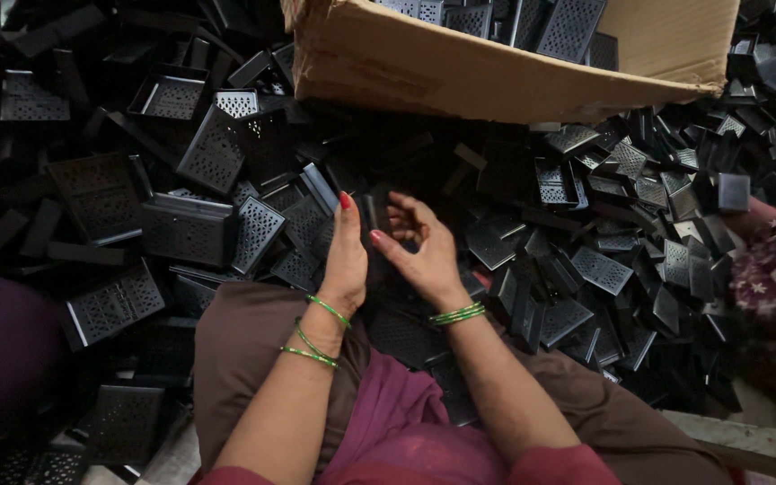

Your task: The person sits on the floor among large piles of black perforated plastic boxes, picks up individual boxes, turns them over and presses their parts together by hand, then tosses them into a cardboard box in front of them. Other workers nearby handle boxes from the same piles.

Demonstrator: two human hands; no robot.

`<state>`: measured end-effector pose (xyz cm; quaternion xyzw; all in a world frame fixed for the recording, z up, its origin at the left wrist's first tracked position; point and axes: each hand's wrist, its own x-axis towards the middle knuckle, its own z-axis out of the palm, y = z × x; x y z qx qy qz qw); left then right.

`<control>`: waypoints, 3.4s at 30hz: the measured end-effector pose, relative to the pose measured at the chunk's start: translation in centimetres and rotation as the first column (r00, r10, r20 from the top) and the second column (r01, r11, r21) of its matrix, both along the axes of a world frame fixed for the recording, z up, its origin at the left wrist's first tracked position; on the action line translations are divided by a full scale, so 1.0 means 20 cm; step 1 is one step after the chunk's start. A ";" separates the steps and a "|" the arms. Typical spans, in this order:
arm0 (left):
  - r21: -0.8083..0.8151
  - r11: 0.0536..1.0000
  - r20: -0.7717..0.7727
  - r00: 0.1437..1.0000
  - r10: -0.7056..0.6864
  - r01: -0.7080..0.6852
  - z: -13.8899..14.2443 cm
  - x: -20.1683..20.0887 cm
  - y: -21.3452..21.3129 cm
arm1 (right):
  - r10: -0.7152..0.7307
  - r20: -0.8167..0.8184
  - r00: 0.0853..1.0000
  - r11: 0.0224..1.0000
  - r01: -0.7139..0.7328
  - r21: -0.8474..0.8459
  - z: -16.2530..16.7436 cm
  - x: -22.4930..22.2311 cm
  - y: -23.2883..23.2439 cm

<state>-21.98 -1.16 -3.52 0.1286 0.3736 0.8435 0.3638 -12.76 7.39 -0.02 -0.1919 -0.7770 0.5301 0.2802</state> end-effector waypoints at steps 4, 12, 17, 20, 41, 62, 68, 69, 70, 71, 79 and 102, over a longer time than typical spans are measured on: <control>0.004 1.000 0.011 1.000 0.004 -0.004 0.02 0.00 0.00 | -0.011 0.004 1.000 0.997 0.011 -0.075 0.02 0.02 0.00; -0.006 1.000 0.072 0.997 -0.023 0.024 -0.02 0.00 0.00 | -0.016 0.063 0.998 0.998 0.020 -0.063 0.02 0.03 0.00; -0.045 0.999 0.051 0.999 -0.017 0.020 -0.03 -0.01 0.00 | -0.027 0.034 0.999 1.000 0.027 -0.003 -0.01 0.01 -0.02; -0.056 0.998 0.064 0.998 -0.029 0.032 -0.04 -0.02 -0.01 | -0.070 0.027 0.997 0.989 0.066 0.134 -0.01 0.00 -0.03; -0.413 0.757 -0.676 0.727 0.118 -0.507 -0.03 0.11 0.04 | -0.423 0.139 0.896 0.871 0.359 0.337 -0.10 0.02 0.05; -0.366 0.392 -0.915 0.404 0.016 -0.844 0.06 -0.17 -0.05 | -0.443 -0.483 0.755 0.154 0.595 0.789 0.89 0.20 0.95; -0.369 0.134 -0.922 0.380 0.070 -0.920 -0.04 -0.42 -0.10 | -0.520 -0.348 0.780 0.178 0.497 0.849 0.72 0.15 0.85; -0.349 0.106 -0.930 0.358 0.083 -0.931 -0.06 -0.46 -0.08 | -0.501 -0.324 0.803 0.361 0.534 0.765 0.63 0.15 0.75; -0.327 0.078 -0.938 0.333 0.096 -0.942 -0.08 -0.50 -0.06 | -0.566 -0.163 0.808 0.563 0.524 0.639 0.52 0.15 0.64; -0.307 0.053 -0.947 0.310 0.086 -0.950 -0.10 -0.54 -0.04 | -0.482 -0.162 0.861 0.480 0.414 0.773 0.40 0.16 0.52; -0.440 0.133 -0.894 0.447 0.029 -0.888 -0.21 -0.66 0.05 | -0.548 0.366 0.752 0.558 0.003 0.830 -0.27 0.21 0.28; -0.150 0.971 -0.070 0.977 -0.200 0.188 0.18 -0.17 0.06 | -0.318 0.463 0.827 0.947 0.256 0.193 0.34 0.32 0.25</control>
